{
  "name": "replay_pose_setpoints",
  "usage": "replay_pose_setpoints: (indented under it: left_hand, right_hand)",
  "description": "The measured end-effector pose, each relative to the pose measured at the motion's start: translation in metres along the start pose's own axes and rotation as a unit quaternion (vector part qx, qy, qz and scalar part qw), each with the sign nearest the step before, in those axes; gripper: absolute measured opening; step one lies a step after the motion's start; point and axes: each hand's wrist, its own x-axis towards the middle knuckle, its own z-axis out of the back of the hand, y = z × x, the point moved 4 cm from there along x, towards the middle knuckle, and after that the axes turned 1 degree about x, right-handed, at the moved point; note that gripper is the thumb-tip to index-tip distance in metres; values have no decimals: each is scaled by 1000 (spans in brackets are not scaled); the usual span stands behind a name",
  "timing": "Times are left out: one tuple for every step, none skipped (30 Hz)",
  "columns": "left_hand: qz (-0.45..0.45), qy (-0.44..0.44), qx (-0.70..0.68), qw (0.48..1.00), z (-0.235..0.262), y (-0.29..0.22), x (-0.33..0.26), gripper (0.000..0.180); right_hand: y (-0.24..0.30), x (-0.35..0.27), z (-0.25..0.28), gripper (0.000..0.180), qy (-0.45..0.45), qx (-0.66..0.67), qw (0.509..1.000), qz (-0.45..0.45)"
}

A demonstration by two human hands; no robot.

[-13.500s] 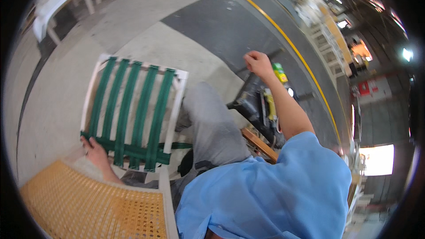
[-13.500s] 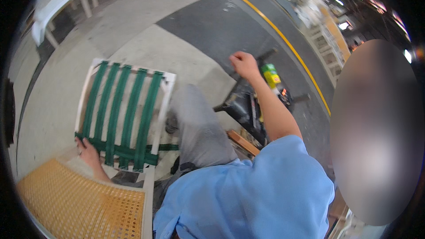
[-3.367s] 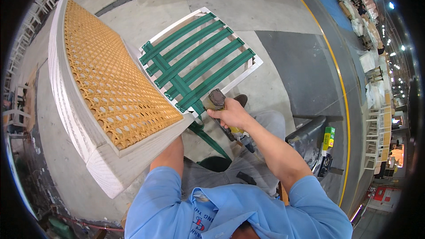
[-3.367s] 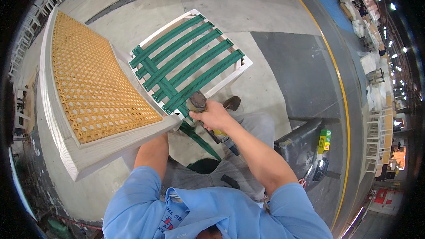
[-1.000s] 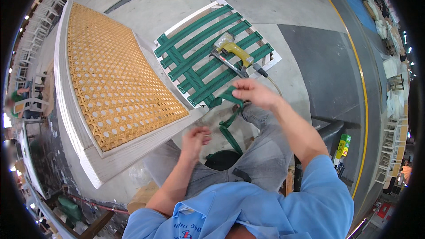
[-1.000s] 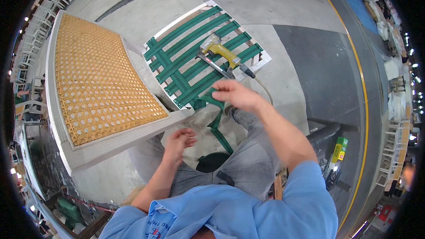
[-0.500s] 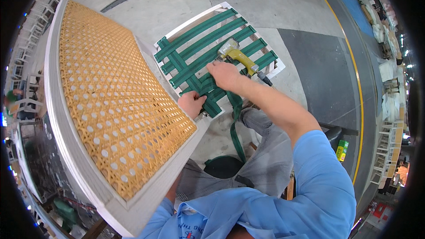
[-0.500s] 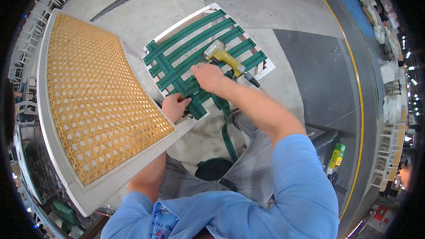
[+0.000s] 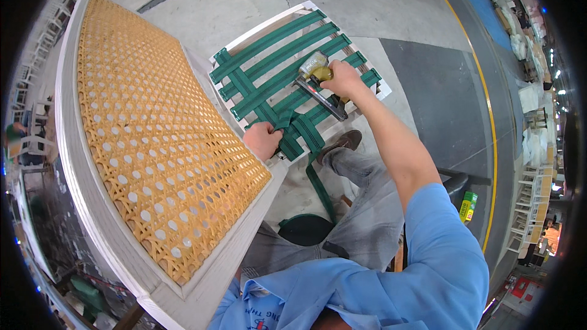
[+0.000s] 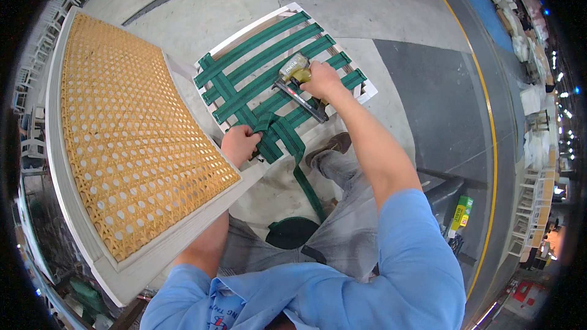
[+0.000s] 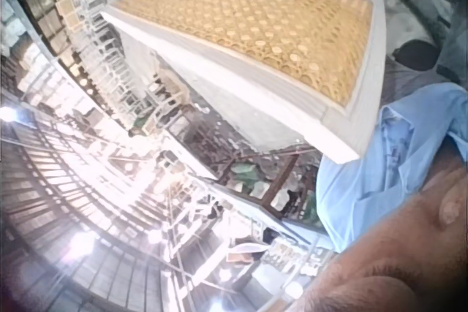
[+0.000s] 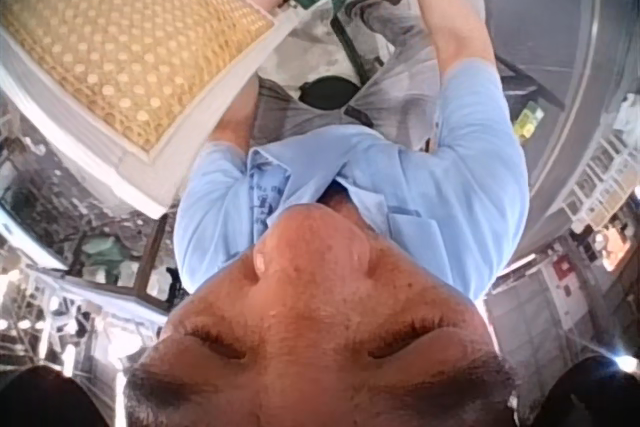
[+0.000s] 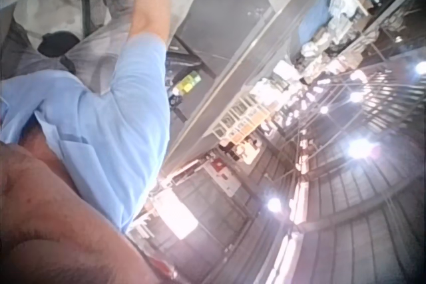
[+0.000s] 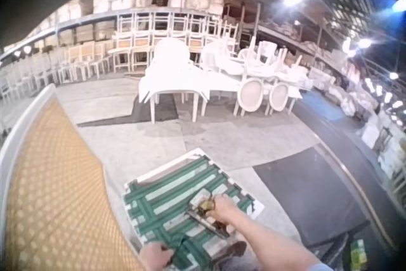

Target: The person weaves green straps across a white chair seat frame, using a staple gun to secure the straps and scissors to trim excess material. The person repeatedly positions, staples, and cuts the straps to form a woven seat.

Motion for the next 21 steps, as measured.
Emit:
replay_pose_setpoints:
  left_hand:
    - [-2,-4,3,1000,0,0,0,29]
    - [2,-4,3,1000,0,0,-1,29]
    - [4,-6,3,1000,0,-1,-1,29]
    - [5,-8,2,1000,0,-1,-2,29]
    - [7,-13,8,1000,0,-2,-3,29]
    - [7,-17,14,1000,0,-2,-3,29]
    - [7,-20,21,1000,0,-3,-4,29]
    - [6,-24,25,999,0,-3,-4,29]
    - [5,-29,28,999,0,-4,-5,30]
    - [4,-34,31,999,0,-4,-5,30]
    - [0,-38,38,999,0,-5,-6,30]
    - [-2,-42,44,998,0,-5,-7,30]
    - [10,-32,52,998,0,-5,-8,30]
    - [-8,-49,46,998,2,-7,-10,30]
    - [-11,-51,41,998,4,-9,-12,30]
    - [-3,-41,46,998,5,-10,-13,30]
    - [-16,-50,35,998,7,-12,-14,30]
    - [-15,-42,34,998,8,-13,-16,30]
    - [-4,-30,35,999,9,-13,-18,30]
    - [-19,-37,25,999,10,-16,-18,31]
    - [-21,-35,19,999,11,-16,-19,32]
  right_hand:
    - [-1,6,-2,61,12,15,1000,4]
    - [-5,8,-5,62,32,20,999,-15]
    - [-5,10,-4,62,24,43,999,0]
    - [-6,10,-2,62,23,57,998,-7]
    - [-10,9,2,62,23,55,997,-43]
    - [-9,5,10,61,10,81,997,-17]
    - [-11,-4,19,61,0,92,996,-21]
    - [-14,-16,30,60,-6,91,995,-46]
    - [-14,-29,44,60,-2,97,995,-2]
    - [-16,-45,61,60,7,91,996,21]
    - [-19,-63,76,60,18,74,997,19]
    - [-18,-82,87,60,49,163,985,23]
    - [-18,-102,96,61,81,239,968,4]
    - [-18,-124,102,61,113,313,943,-14]
    - [-21,-150,102,64,158,347,921,-82]
    - [-15,-173,99,67,141,391,908,-57]
    - [-10,-189,86,63,119,389,910,-83]
    - [-7,-205,68,59,152,399,896,-123]
    - [3,-218,48,54,155,446,875,-106]
    - [12,-227,27,48,155,478,858,-104]
    - [20,-231,8,39,167,488,850,-112]
